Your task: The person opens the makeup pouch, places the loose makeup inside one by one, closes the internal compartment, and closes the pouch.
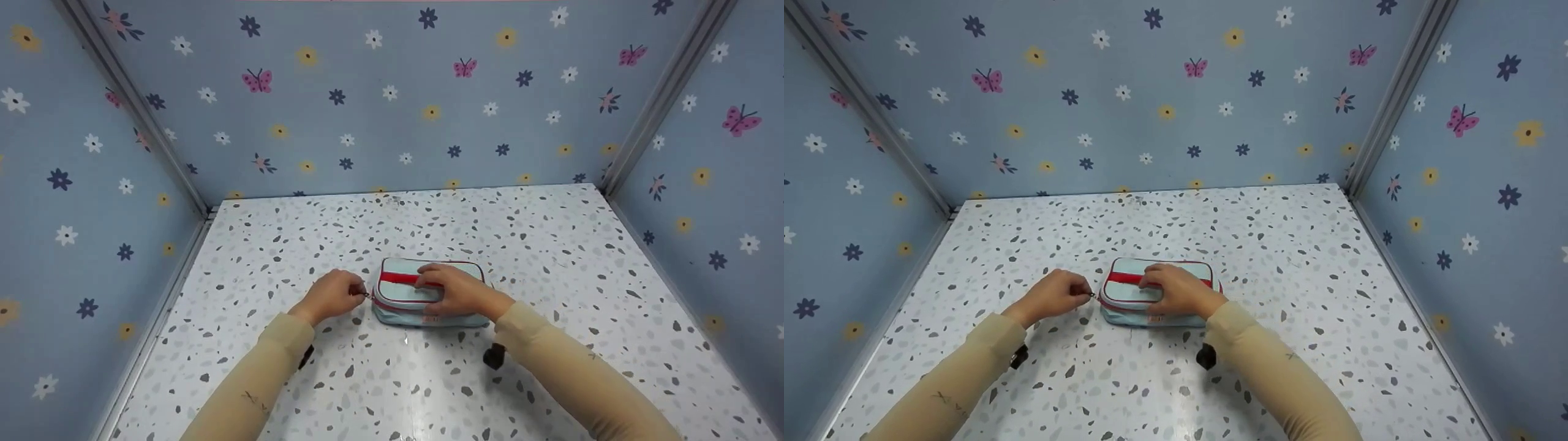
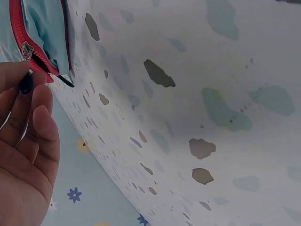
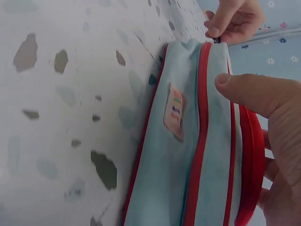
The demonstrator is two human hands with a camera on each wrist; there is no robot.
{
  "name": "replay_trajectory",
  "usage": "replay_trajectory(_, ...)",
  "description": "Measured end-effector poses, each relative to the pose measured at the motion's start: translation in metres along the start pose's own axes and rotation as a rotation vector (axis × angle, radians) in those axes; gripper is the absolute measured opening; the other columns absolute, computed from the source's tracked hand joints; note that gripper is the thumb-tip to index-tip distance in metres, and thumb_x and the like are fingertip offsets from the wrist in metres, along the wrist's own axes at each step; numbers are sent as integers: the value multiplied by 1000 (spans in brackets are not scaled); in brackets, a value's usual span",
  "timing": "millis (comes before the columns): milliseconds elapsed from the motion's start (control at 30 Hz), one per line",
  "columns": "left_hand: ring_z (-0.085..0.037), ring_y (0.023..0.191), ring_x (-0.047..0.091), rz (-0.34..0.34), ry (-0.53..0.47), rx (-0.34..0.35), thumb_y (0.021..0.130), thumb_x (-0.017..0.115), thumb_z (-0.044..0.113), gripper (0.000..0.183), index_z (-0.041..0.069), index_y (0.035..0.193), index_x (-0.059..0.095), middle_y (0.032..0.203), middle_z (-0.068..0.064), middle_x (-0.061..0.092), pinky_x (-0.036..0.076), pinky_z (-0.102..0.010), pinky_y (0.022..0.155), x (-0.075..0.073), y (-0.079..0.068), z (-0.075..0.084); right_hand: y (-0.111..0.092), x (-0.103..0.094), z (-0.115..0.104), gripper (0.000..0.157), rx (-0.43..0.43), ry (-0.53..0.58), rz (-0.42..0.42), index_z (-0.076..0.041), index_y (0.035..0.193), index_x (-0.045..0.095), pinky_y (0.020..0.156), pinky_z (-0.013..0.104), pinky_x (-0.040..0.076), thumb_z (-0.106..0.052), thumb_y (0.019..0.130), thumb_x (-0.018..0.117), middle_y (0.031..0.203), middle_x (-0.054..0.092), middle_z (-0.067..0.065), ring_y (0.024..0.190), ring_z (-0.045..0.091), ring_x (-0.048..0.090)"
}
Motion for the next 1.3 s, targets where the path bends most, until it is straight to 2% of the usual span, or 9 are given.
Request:
replay_trajectory(200,-13,74,59,15,-4,24,95,74,12,7,12,94,81,84,0,73,54,-37,74,2,1,1,10,9,-9,38,22,-18,-32,-17,128,75,127,52,42,-23,92,87,161,56,10,149,33,52)
replay_trajectory(467,-14,75,60,-12,-21,7,96,73,15,12,8,99,83,86,0,74,54,-37,75,6,2,-1,15,15,-12,32,56,-36,-39,-19,123,80,126,50,44,-17,91,85,159,59,9,147,30,55)
replay_trajectory(600,-14,75,61,-11,-23,6,97,73,14,12,7,100,83,87,0,75,55,-37,75,6,3,-3,16,15,-11,23,49,-9,-20,-16,113,83,124,50,46,-11,91,83,153,63,10,141,30,58)
replay_trajectory(767,-14,76,61,-4,-29,-17,96,74,13,7,12,95,82,87,1,74,55,-38,77,6,2,-2,17,14,-8,19,74,56,-31,-15,108,84,121,47,49,-6,91,80,149,66,9,138,27,60)
replay_trajectory(1000,-13,73,58,9,-11,-7,95,73,13,8,15,88,77,82,3,70,52,-37,73,6,3,0,16,10,-7,18,-5,108,-49,-8,102,84,118,50,52,0,90,76,144,69,15,135,33,63)
replay_trajectory(1300,-15,74,57,20,29,-29,93,73,13,7,14,86,76,80,2,67,50,-37,72,3,10,-4,15,8,-7,21,-66,129,-93,-8,106,85,118,50,52,2,91,73,145,69,18,135,34,64)
Point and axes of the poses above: each hand's wrist, its own y-axis towards the middle knuckle, its own x-axis out of the palm, z = x × y, the point moved 3 cm from there along y, towards the middle knuckle
